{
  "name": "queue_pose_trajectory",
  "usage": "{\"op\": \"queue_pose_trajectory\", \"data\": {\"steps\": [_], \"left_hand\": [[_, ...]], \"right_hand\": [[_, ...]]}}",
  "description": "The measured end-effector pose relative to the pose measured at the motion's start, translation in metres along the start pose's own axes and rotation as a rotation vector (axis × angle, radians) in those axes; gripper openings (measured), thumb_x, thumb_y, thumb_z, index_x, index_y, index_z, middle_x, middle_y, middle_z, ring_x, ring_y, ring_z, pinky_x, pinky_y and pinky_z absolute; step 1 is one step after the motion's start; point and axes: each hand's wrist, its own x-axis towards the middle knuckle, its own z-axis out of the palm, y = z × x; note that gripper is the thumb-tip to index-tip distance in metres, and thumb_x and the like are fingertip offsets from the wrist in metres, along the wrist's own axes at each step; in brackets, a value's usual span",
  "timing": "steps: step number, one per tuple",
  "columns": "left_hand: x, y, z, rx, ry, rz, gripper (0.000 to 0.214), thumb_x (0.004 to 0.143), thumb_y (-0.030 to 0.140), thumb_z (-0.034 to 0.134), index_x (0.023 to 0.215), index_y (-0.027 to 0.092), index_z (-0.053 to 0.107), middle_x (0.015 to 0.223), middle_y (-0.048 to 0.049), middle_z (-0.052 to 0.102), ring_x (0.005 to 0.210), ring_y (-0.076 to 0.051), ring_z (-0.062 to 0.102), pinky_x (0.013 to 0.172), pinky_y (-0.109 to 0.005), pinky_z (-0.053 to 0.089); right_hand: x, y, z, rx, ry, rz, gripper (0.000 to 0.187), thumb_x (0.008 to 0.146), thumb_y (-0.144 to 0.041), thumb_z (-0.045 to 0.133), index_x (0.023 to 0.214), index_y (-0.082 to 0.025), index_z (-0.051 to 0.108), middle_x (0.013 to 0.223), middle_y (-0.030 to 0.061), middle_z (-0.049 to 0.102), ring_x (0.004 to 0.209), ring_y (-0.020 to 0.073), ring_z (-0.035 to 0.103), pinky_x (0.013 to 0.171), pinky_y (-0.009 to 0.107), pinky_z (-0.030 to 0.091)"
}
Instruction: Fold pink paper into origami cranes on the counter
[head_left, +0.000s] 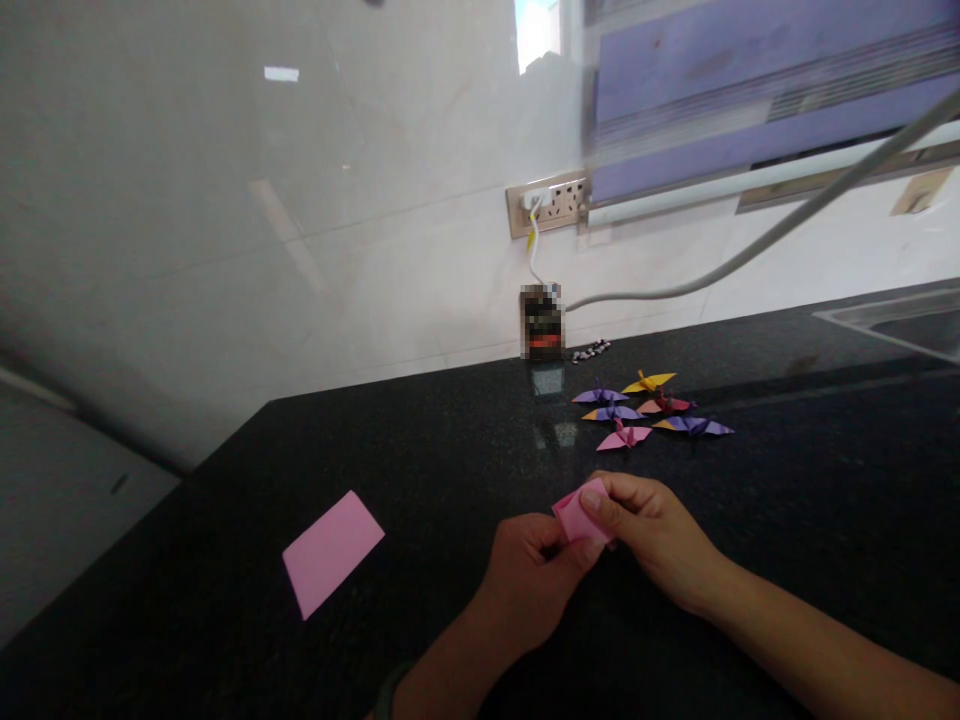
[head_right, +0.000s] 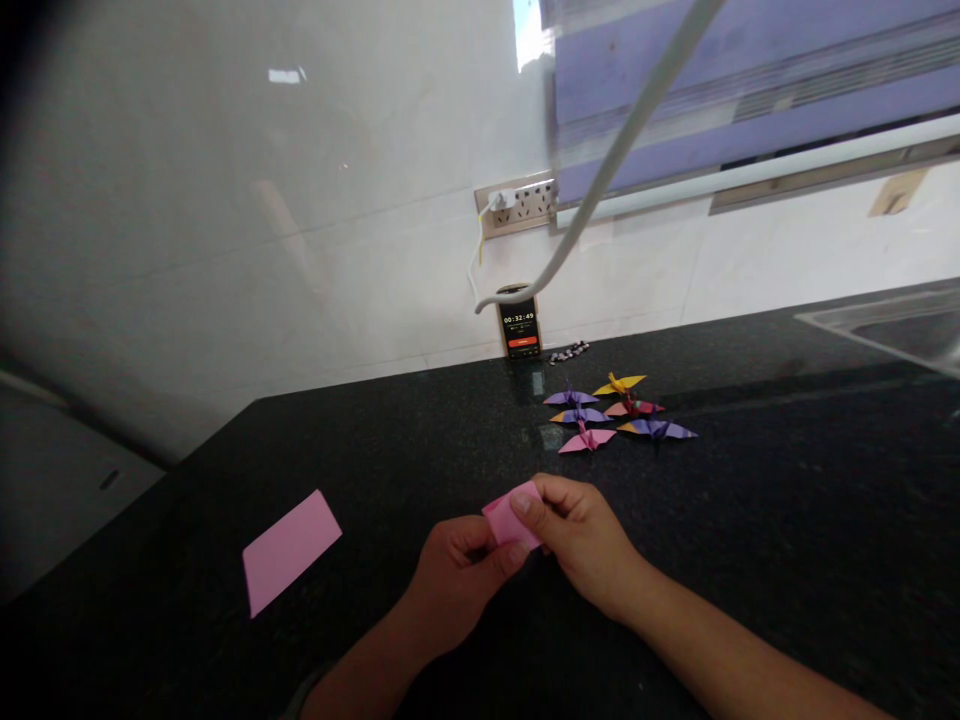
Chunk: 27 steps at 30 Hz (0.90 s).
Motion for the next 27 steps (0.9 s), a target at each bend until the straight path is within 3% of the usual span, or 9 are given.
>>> {"op": "queue_pose_trajectory", "data": {"steps": [6, 10, 18, 27], "left_hand": [[0.0007, -0.0019, -0.0015, 0.027, 0.069, -0.014, 0.036, 0.075, 0.041, 0.047, 0.051, 0.014, 0.046, 0.05, 0.0037, 0.033, 0.049, -0.008, 0.029, 0.045, -0.022, 0.021], [0.0005, -0.0014, -0.0028, 0.087, 0.094, 0.047, 0.039, 0.075, 0.038, 0.047, 0.046, 0.014, 0.038, 0.049, 0.0043, 0.029, 0.048, -0.007, 0.027, 0.045, -0.022, 0.021], [0.0008, -0.0045, -0.0051, -0.021, 0.105, 0.089, 0.033, 0.075, 0.036, 0.05, 0.051, 0.015, 0.042, 0.052, 0.0038, 0.034, 0.05, -0.007, 0.031, 0.046, -0.022, 0.024], [-0.0002, 0.0001, -0.0085, 0.0, 0.104, 0.123, 0.035, 0.077, 0.034, 0.048, 0.049, 0.015, 0.038, 0.052, 0.0038, 0.032, 0.05, -0.008, 0.03, 0.047, -0.022, 0.025]], "right_hand": [[-0.0005, -0.0012, -0.0004, 0.025, -0.029, 0.014, 0.024, 0.078, -0.034, 0.05, 0.067, -0.013, 0.056, 0.059, -0.0023, 0.046, 0.053, 0.0082, 0.04, 0.05, 0.02, 0.031], [-0.0014, -0.002, -0.0002, 0.032, -0.043, 0.012, 0.024, 0.078, -0.034, 0.05, 0.069, -0.013, 0.056, 0.061, -0.0014, 0.048, 0.055, 0.0086, 0.041, 0.051, 0.02, 0.032], [-0.0023, -0.0005, -0.001, -0.001, -0.074, 0.015, 0.026, 0.079, -0.035, 0.049, 0.07, -0.012, 0.057, 0.059, -0.0019, 0.045, 0.054, 0.0082, 0.039, 0.049, 0.02, 0.03], [-0.0015, -0.002, -0.0018, -0.041, -0.092, -0.007, 0.026, 0.08, -0.034, 0.048, 0.067, -0.013, 0.055, 0.06, -0.0015, 0.044, 0.056, 0.0091, 0.041, 0.051, 0.021, 0.031]]}}
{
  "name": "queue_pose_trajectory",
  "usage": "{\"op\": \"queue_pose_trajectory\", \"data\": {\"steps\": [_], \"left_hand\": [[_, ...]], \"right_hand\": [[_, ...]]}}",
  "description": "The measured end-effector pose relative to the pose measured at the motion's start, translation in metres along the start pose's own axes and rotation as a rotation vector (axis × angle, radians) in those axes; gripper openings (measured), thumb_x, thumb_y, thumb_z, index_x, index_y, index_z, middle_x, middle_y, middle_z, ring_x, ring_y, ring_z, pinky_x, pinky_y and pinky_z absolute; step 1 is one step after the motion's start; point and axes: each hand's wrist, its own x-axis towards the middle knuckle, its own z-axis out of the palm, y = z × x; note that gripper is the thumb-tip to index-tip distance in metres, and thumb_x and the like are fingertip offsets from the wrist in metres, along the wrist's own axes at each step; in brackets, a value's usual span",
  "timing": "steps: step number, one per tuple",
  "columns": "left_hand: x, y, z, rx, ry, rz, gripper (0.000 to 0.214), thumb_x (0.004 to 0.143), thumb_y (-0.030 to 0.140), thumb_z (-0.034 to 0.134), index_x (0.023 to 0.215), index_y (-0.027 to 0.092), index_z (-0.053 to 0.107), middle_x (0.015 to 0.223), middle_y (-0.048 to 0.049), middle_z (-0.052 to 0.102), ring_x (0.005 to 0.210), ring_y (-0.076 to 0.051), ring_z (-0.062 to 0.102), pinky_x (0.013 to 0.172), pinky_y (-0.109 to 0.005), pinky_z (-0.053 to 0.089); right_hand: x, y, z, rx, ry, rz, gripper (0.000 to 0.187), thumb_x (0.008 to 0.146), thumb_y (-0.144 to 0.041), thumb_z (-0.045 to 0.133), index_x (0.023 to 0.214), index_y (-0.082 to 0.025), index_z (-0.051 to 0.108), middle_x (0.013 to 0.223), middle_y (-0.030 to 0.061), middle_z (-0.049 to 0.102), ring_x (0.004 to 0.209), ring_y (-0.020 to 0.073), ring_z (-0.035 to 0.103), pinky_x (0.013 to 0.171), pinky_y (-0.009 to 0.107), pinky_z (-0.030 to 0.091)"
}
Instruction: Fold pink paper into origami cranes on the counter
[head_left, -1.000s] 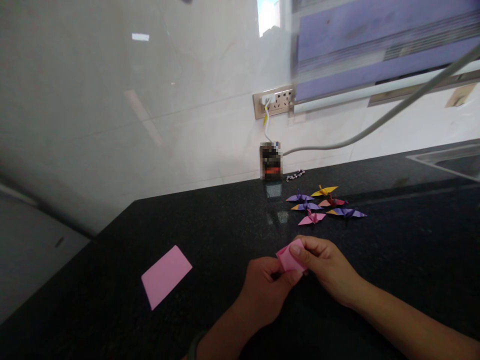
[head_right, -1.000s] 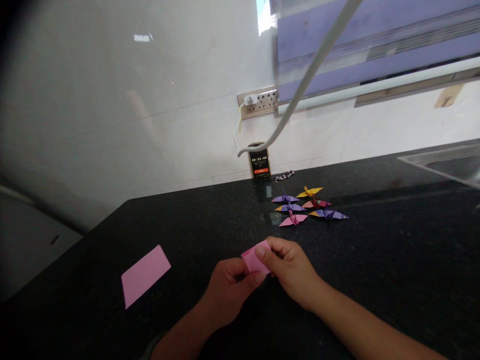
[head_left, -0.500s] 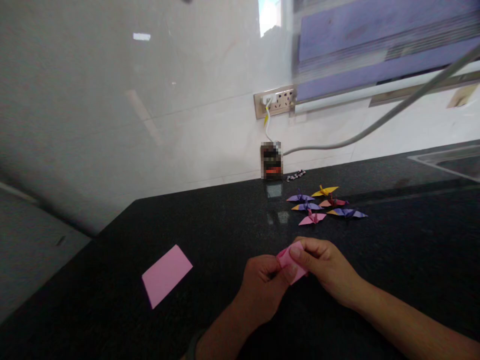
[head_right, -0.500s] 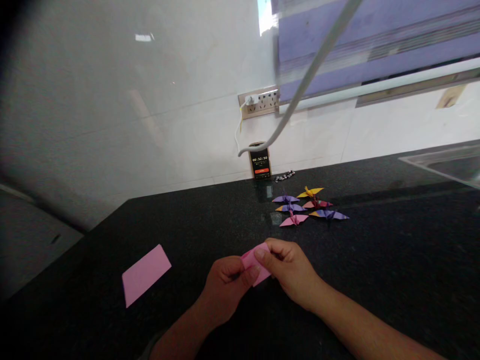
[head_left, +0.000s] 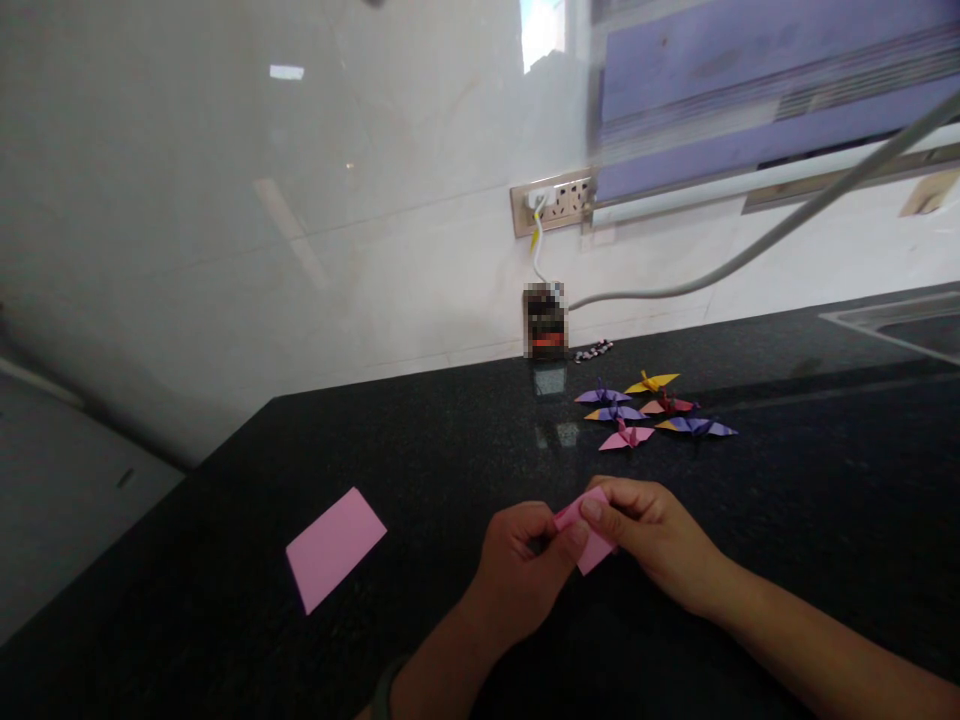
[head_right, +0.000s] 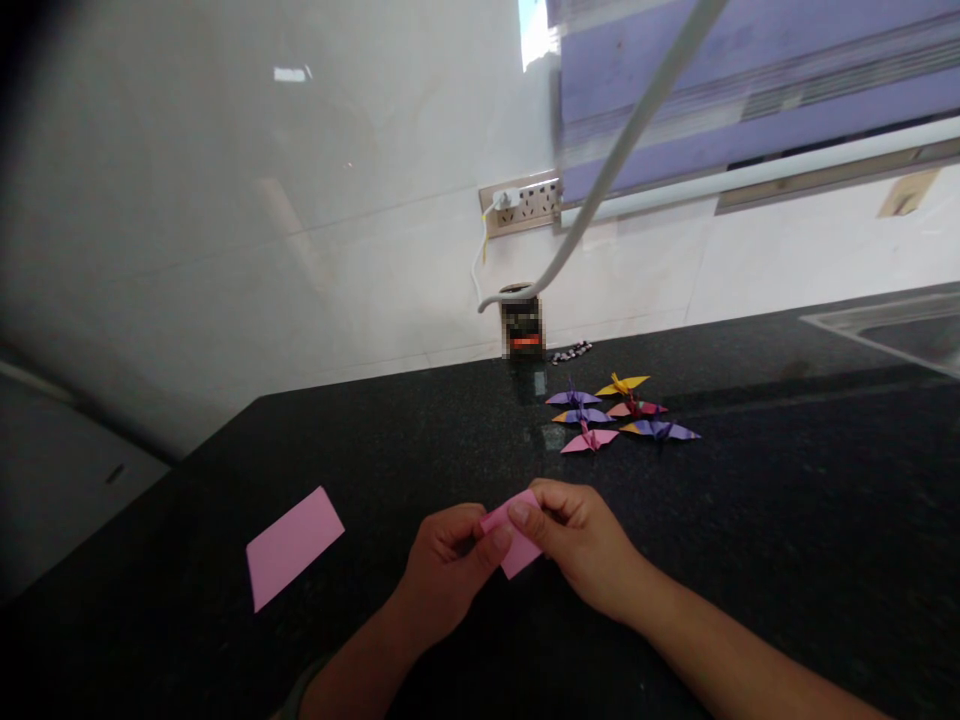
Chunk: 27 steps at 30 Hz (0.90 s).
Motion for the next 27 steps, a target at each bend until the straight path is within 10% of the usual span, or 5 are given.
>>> {"op": "queue_pose_trajectory", "data": {"steps": [22, 27], "left_hand": [[0.006, -0.0052, -0.0018, -0.064, 0.21, -0.073, 0.032, 0.077, 0.036, 0.047, 0.053, 0.014, 0.049, 0.051, 0.0029, 0.04, 0.051, -0.009, 0.037, 0.049, -0.021, 0.028], [0.0086, -0.0082, -0.0001, -0.346, 0.062, -0.163, 0.021, 0.071, 0.034, 0.056, 0.07, 0.013, 0.059, 0.06, 0.0002, 0.054, 0.055, -0.01, 0.046, 0.052, -0.021, 0.034]], "right_hand": [[0.004, 0.0085, -0.0006, 0.002, 0.133, 0.077, 0.025, 0.075, -0.038, 0.053, 0.066, -0.014, 0.054, 0.055, -0.004, 0.044, 0.047, 0.0064, 0.035, 0.044, 0.019, 0.027], [0.004, 0.0087, -0.0014, 0.017, 0.16, 0.07, 0.025, 0.075, -0.036, 0.053, 0.064, -0.015, 0.053, 0.053, -0.0044, 0.044, 0.046, 0.0056, 0.034, 0.043, 0.019, 0.027]]}}
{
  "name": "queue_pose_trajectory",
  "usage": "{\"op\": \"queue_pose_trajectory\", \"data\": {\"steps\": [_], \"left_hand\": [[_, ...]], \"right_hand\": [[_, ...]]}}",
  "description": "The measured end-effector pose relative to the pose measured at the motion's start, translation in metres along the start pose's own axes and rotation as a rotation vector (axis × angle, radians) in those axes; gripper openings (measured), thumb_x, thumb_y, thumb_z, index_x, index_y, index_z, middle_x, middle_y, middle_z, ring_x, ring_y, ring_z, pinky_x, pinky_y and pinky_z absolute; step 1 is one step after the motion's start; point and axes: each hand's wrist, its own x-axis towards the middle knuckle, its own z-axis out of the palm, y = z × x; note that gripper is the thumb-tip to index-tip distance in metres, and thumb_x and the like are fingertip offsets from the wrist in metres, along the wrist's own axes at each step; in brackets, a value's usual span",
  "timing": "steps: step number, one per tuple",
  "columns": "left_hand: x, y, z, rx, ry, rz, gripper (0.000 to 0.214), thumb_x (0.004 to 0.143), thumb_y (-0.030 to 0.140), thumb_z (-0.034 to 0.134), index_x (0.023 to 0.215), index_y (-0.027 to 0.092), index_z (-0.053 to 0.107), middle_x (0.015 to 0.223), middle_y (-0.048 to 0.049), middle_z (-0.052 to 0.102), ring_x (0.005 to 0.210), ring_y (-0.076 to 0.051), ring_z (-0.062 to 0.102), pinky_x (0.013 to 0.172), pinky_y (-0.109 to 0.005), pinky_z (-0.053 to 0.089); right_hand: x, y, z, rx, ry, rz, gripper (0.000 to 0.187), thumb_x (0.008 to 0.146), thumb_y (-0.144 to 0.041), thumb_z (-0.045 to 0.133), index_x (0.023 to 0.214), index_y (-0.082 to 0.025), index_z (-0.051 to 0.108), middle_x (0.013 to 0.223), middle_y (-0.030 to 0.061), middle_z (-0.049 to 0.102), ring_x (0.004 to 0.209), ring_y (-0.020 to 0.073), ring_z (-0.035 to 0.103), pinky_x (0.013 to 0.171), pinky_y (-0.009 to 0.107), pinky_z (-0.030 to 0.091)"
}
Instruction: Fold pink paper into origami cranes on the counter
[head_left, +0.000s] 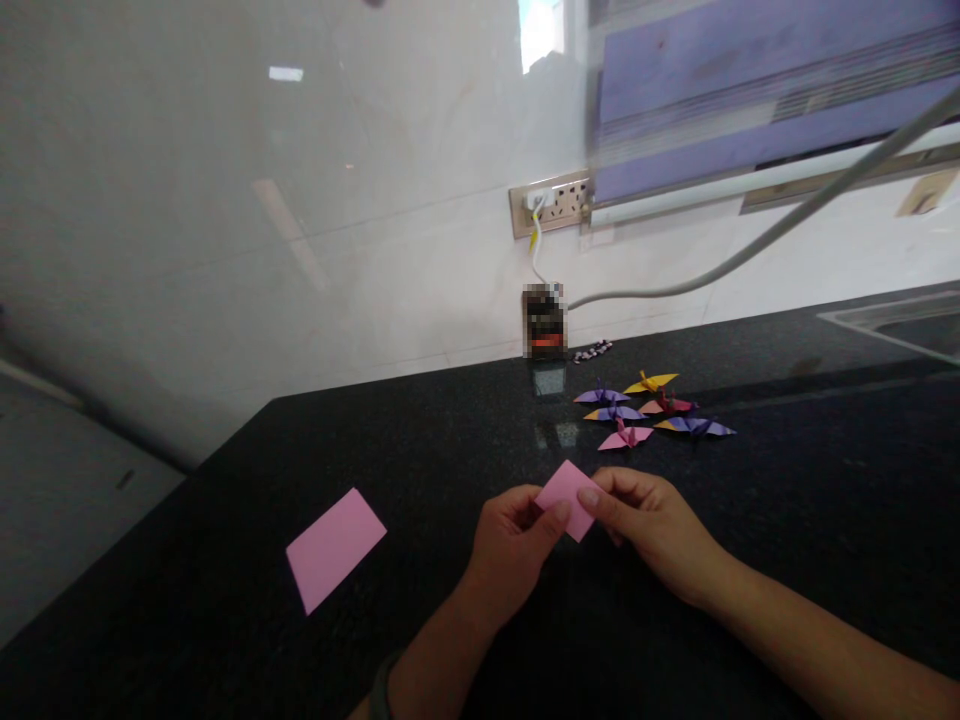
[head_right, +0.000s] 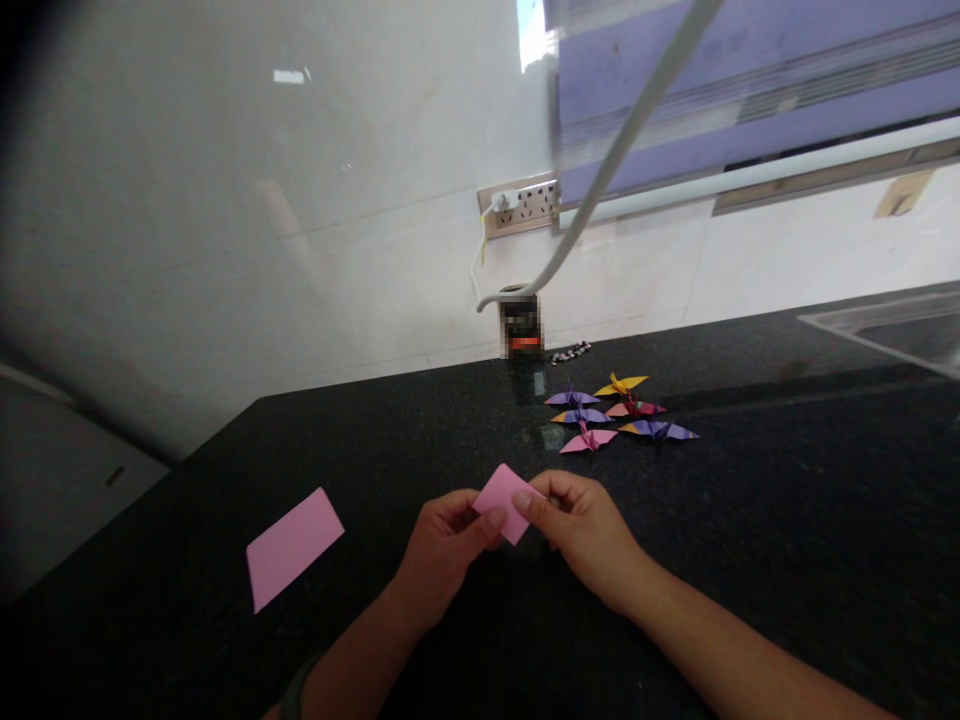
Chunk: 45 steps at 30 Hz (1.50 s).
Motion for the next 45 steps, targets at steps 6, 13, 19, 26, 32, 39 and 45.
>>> {"op": "queue_pose_trajectory", "data": {"steps": [6, 13, 19, 26, 32, 39, 45], "left_hand": [[0.0019, 0.0012, 0.0021, -0.141, 0.031, -0.086, 0.021, 0.066, 0.031, 0.062, 0.064, 0.01, 0.061, 0.055, -0.0005, 0.055, 0.052, -0.009, 0.045, 0.052, -0.021, 0.034], [0.0016, 0.0018, 0.0031, -0.134, 0.078, -0.085, 0.021, 0.064, 0.03, 0.064, 0.058, 0.011, 0.06, 0.05, 0.0015, 0.051, 0.049, -0.007, 0.042, 0.05, -0.021, 0.032], [0.001, 0.006, 0.0055, -0.147, 0.085, -0.089, 0.022, 0.063, 0.029, 0.064, 0.053, 0.011, 0.058, 0.049, 0.0018, 0.052, 0.048, -0.007, 0.042, 0.05, -0.02, 0.032], [0.0018, 0.0026, 0.0019, -0.099, 0.111, -0.076, 0.021, 0.064, 0.031, 0.064, 0.06, 0.011, 0.061, 0.054, -0.0003, 0.056, 0.051, -0.008, 0.045, 0.052, -0.021, 0.034], [0.002, 0.0033, 0.0005, -0.077, 0.122, -0.087, 0.023, 0.064, 0.033, 0.064, 0.057, 0.011, 0.059, 0.051, 0.0002, 0.054, 0.049, -0.008, 0.044, 0.05, -0.02, 0.033], [0.0029, 0.0021, -0.0013, -0.027, 0.126, -0.074, 0.026, 0.064, 0.035, 0.063, 0.056, 0.011, 0.058, 0.051, 0.0, 0.054, 0.049, -0.009, 0.045, 0.05, -0.021, 0.034], [0.0031, 0.0034, 0.0002, -0.048, 0.129, -0.066, 0.024, 0.066, 0.034, 0.061, 0.062, 0.011, 0.059, 0.052, 0.0011, 0.052, 0.049, -0.008, 0.043, 0.049, -0.02, 0.032]], "right_hand": [[-0.0022, -0.0014, 0.0058, 0.1, -0.07, 0.029, 0.02, 0.067, -0.033, 0.063, 0.075, -0.015, 0.055, 0.06, -0.0029, 0.051, 0.049, 0.0063, 0.04, 0.043, 0.018, 0.029], [-0.0032, 0.0023, 0.0094, 0.012, -0.061, 0.09, 0.024, 0.065, -0.037, 0.062, 0.065, -0.013, 0.057, 0.056, -0.0024, 0.051, 0.045, 0.0061, 0.036, 0.042, 0.019, 0.026], [-0.004, -0.0012, 0.0071, 0.025, -0.1, 0.06, 0.024, 0.065, -0.038, 0.061, 0.065, -0.014, 0.061, 0.053, -0.0034, 0.048, 0.046, 0.0071, 0.037, 0.043, 0.02, 0.026], [-0.0009, 0.0007, 0.0046, -0.074, 0.034, -0.005, 0.024, 0.068, -0.039, 0.058, 0.061, -0.016, 0.055, 0.051, -0.0046, 0.041, 0.046, 0.0077, 0.034, 0.043, 0.02, 0.026], [-0.0018, -0.0018, 0.003, -0.117, 0.05, -0.011, 0.026, 0.069, -0.037, 0.057, 0.055, -0.016, 0.051, 0.049, -0.0052, 0.037, 0.046, 0.0076, 0.034, 0.044, 0.021, 0.026], [0.0, 0.0024, 0.0025, -0.034, 0.103, 0.033, 0.028, 0.073, -0.042, 0.053, 0.064, -0.016, 0.055, 0.047, -0.0052, 0.04, 0.042, 0.0072, 0.034, 0.041, 0.021, 0.025], [-0.0003, 0.0039, 0.0018, -0.02, 0.144, 0.012, 0.024, 0.071, -0.039, 0.057, 0.066, -0.015, 0.059, 0.049, -0.0049, 0.042, 0.044, 0.0072, 0.035, 0.042, 0.022, 0.025]]}}
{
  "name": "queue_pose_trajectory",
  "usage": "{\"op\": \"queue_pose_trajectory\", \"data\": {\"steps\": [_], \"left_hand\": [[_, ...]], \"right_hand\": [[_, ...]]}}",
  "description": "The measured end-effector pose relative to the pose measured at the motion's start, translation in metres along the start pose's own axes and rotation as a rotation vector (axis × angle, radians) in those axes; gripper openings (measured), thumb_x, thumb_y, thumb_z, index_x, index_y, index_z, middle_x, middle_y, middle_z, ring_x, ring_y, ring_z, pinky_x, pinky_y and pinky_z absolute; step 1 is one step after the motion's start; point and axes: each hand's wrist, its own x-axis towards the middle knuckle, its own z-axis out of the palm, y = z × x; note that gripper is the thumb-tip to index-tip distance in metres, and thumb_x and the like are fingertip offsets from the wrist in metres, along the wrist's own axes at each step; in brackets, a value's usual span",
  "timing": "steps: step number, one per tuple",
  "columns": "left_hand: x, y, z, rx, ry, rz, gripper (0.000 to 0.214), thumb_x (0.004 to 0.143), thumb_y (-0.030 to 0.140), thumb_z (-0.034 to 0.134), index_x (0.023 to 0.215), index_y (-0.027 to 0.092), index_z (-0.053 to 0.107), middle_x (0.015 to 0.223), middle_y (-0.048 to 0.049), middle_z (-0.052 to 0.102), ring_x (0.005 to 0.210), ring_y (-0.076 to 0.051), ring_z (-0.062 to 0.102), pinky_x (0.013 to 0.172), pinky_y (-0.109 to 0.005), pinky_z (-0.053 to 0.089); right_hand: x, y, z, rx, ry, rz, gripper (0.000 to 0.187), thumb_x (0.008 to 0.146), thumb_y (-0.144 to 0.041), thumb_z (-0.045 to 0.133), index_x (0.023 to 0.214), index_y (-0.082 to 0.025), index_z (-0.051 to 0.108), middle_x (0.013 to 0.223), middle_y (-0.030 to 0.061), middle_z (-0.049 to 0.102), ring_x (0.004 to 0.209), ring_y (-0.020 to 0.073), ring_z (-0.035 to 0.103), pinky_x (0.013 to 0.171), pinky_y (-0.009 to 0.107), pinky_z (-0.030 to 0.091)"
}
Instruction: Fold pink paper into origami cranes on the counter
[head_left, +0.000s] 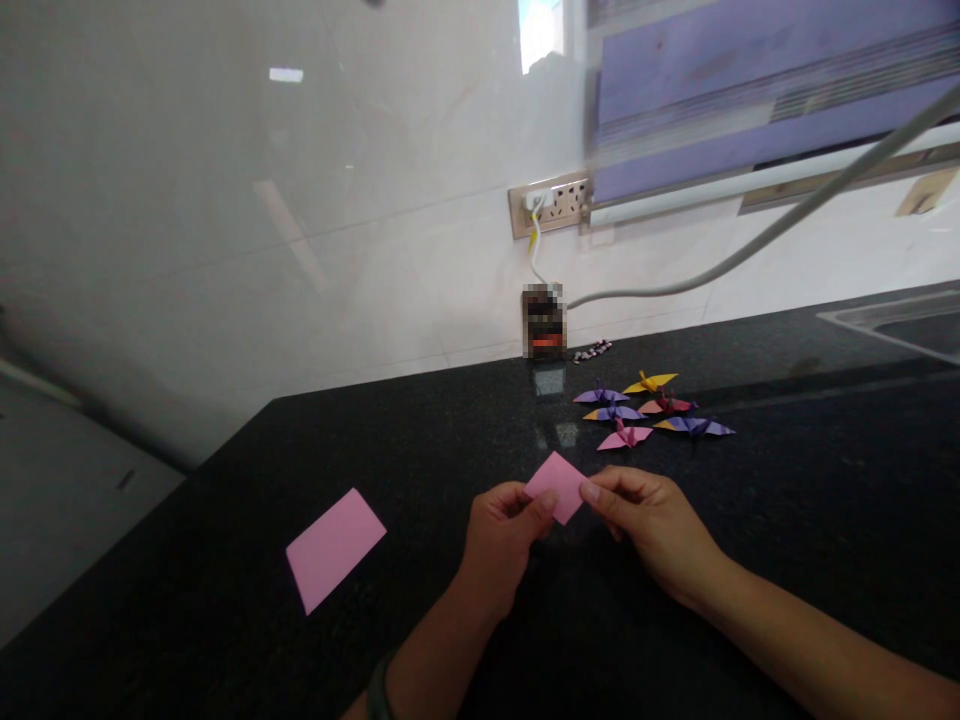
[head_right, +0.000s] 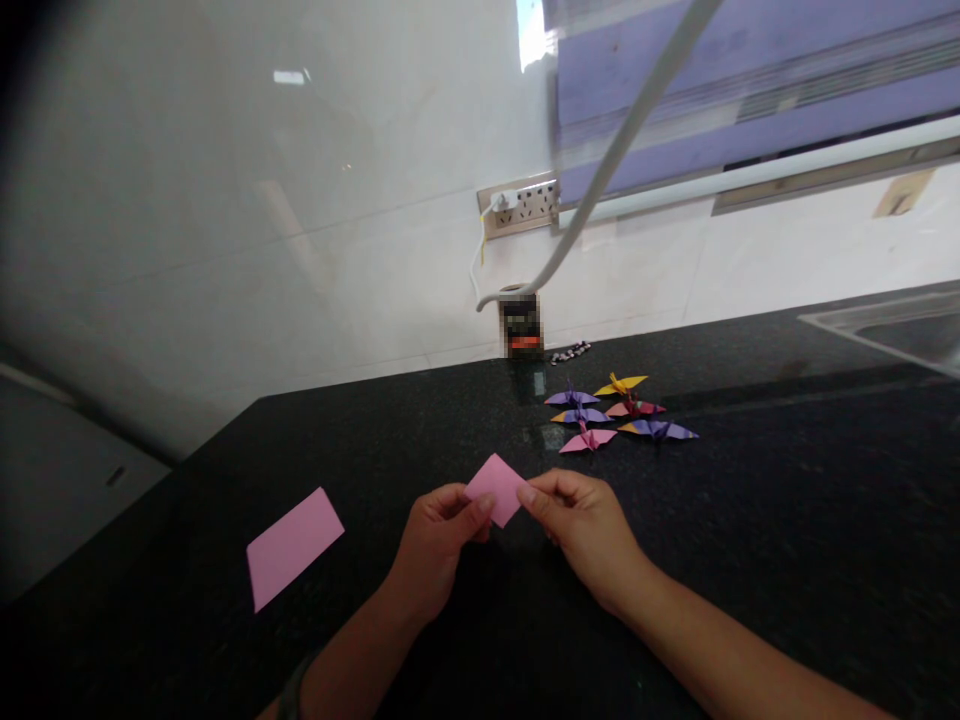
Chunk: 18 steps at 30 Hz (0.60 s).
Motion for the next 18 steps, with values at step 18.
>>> {"op": "queue_pose_trajectory", "data": {"steps": [18], "left_hand": [[-0.0068, -0.0074, 0.0045, 0.264, -0.201, 0.03, 0.024, 0.067, 0.032, 0.057, 0.057, 0.011, 0.06, 0.049, 0.0031, 0.04, 0.046, -0.007, 0.03, 0.043, -0.02, 0.022]], "right_hand": [[-0.0024, -0.0057, 0.0029, 0.115, -0.128, -0.016, 0.013, 0.068, -0.028, 0.061, 0.07, -0.015, 0.061, 0.069, 0.0006, 0.057, 0.066, 0.0136, 0.051, 0.063, 0.025, 0.039]]}}
